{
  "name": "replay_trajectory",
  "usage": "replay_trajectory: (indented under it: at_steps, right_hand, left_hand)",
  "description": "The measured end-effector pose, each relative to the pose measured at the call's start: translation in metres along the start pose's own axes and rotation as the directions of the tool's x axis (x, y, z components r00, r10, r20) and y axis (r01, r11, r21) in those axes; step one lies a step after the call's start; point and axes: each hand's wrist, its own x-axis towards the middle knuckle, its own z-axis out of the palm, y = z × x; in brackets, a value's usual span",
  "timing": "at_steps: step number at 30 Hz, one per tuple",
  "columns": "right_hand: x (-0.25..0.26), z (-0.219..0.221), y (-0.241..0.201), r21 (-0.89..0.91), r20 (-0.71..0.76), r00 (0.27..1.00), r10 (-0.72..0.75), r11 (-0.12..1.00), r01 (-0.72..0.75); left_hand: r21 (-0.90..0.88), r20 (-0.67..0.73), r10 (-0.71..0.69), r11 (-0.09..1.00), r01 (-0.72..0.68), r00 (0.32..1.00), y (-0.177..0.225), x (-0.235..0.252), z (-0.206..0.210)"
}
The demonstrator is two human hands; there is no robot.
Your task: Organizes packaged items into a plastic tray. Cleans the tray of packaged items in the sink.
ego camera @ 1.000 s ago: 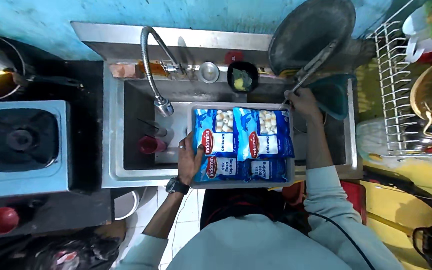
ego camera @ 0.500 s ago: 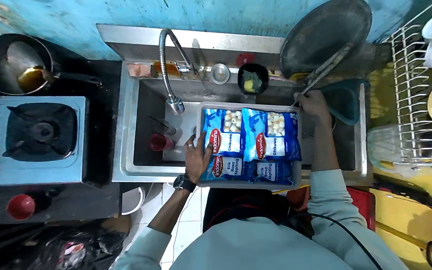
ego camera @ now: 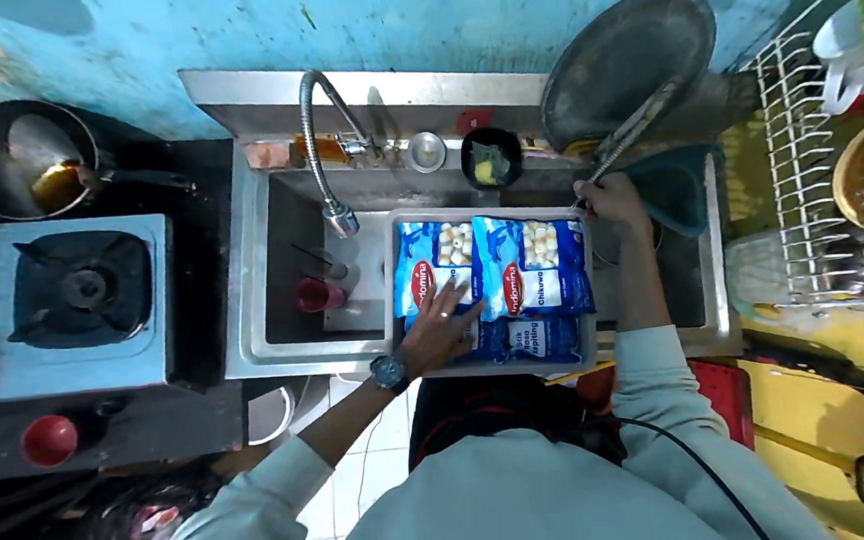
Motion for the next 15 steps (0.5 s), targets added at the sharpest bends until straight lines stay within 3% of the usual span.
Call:
replay_trajectory:
  at_steps: [1,2,4,8,10,13,15]
  right_hand:
    - [0.014,0.015,0.035,0.172,0.059,0.994,0.091,0.98,-0.1]
    - [0.028,0.021,0.048,0.198,0.169,0.942,0.29,0.926,-0.32]
    - [0.043,0.028,0.05,0.142,0.232,0.838,0.493,0.835,-0.531]
    - [0.04,0.026,0.048,0.115,0.225,0.844,0.487,0.847,-0.519]
    - [0.04,0.024,0.049,0.09,0.235,0.846,0.478,0.856,-0.509]
    - [0.042,0.021,0.048,0.068,0.247,0.836,0.489,0.852,-0.519]
    - [0.043,0.019,0.052,0.033,0.266,0.831,0.489,0.857,-0.514]
  left_hand:
    - [0.027,0.033,0.063,0.998,-0.064,0.997,0.006,0.013,0.002]
    - [0.049,0.041,0.115,0.992,-0.117,0.993,0.009,0.027,0.004]
    - [0.056,0.035,0.183,0.981,-0.184,0.983,0.011,0.057,0.0]
    - [0.171,0.263,0.299,0.921,-0.349,0.917,0.006,0.101,-0.025]
    - [0.196,0.301,0.386,0.87,-0.452,0.872,-0.001,0.105,-0.03]
    - [0.084,0.199,0.493,0.853,-0.516,0.847,-0.009,0.113,-0.048]
    - [-0.057,0.02,0.459,0.888,-0.457,0.888,-0.005,0.122,-0.063]
